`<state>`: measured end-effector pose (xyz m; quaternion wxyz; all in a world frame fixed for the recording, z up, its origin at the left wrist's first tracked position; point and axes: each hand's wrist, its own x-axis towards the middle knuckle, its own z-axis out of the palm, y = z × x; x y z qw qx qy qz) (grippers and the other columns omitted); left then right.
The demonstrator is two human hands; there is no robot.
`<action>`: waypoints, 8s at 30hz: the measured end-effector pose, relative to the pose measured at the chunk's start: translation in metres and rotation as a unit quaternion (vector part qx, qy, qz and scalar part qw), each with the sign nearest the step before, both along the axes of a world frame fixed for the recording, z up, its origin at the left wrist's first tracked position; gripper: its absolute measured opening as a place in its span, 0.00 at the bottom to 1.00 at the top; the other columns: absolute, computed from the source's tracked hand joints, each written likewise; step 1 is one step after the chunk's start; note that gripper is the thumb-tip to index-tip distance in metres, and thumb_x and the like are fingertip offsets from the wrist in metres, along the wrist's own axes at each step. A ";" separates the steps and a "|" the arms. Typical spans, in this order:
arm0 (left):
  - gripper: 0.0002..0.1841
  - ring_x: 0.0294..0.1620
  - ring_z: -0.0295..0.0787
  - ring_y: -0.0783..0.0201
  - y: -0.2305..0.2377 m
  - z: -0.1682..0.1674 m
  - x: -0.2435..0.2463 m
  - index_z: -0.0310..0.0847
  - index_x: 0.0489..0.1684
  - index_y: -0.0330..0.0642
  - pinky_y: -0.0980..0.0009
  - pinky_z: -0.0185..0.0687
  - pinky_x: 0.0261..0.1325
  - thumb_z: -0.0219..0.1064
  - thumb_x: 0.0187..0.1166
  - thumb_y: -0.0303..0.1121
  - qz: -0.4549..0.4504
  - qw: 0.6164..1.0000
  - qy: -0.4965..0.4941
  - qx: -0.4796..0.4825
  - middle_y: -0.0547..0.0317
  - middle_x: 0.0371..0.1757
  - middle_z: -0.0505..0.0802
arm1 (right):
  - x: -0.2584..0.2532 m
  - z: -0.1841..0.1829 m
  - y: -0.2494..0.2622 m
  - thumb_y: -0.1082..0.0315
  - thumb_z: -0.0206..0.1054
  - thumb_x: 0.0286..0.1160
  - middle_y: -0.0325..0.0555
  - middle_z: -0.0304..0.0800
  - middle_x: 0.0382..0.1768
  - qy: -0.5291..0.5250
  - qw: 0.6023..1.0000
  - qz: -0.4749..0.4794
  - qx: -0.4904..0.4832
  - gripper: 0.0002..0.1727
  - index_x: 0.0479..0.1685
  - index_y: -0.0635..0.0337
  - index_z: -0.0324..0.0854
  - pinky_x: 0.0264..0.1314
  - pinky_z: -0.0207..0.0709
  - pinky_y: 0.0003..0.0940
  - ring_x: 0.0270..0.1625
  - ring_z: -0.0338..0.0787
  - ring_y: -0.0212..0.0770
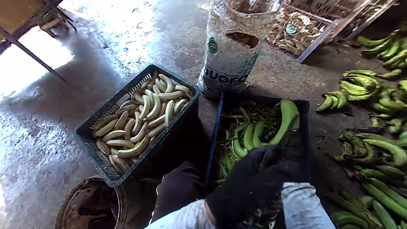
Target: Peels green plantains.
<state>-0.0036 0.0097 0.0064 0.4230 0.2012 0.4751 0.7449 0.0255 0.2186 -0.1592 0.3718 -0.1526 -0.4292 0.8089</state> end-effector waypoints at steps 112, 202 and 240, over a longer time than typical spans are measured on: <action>0.30 0.57 0.89 0.57 0.049 -0.055 0.044 0.76 0.80 0.53 0.49 0.85 0.60 0.48 0.88 0.59 -0.046 0.833 0.539 -0.115 0.53 0.59 0.91 | 0.171 0.132 -0.033 0.51 0.55 0.86 0.39 0.90 0.40 -0.113 0.989 -0.076 0.053 0.19 0.65 0.49 0.80 0.40 0.87 0.32 0.38 0.90 0.32; 0.24 0.53 0.91 0.40 -0.175 -0.043 -0.173 0.75 0.77 0.48 0.34 0.83 0.56 0.63 0.87 0.47 0.134 0.690 0.465 -0.539 0.42 0.55 0.92 | -0.031 0.028 -0.070 0.52 0.49 0.92 0.65 0.71 0.81 -0.538 0.655 0.156 0.507 0.31 0.88 0.61 0.62 0.81 0.67 0.61 0.79 0.76 0.62; 0.25 0.54 0.89 0.48 -0.217 -0.152 -0.352 0.81 0.66 0.36 0.44 0.83 0.60 0.67 0.83 0.48 0.364 0.779 0.176 -0.479 0.41 0.56 0.91 | -0.007 -0.032 -0.004 0.40 0.74 0.65 0.71 0.90 0.51 -0.551 0.626 0.130 0.537 0.39 0.61 0.69 0.86 0.72 0.66 0.72 0.59 0.86 0.73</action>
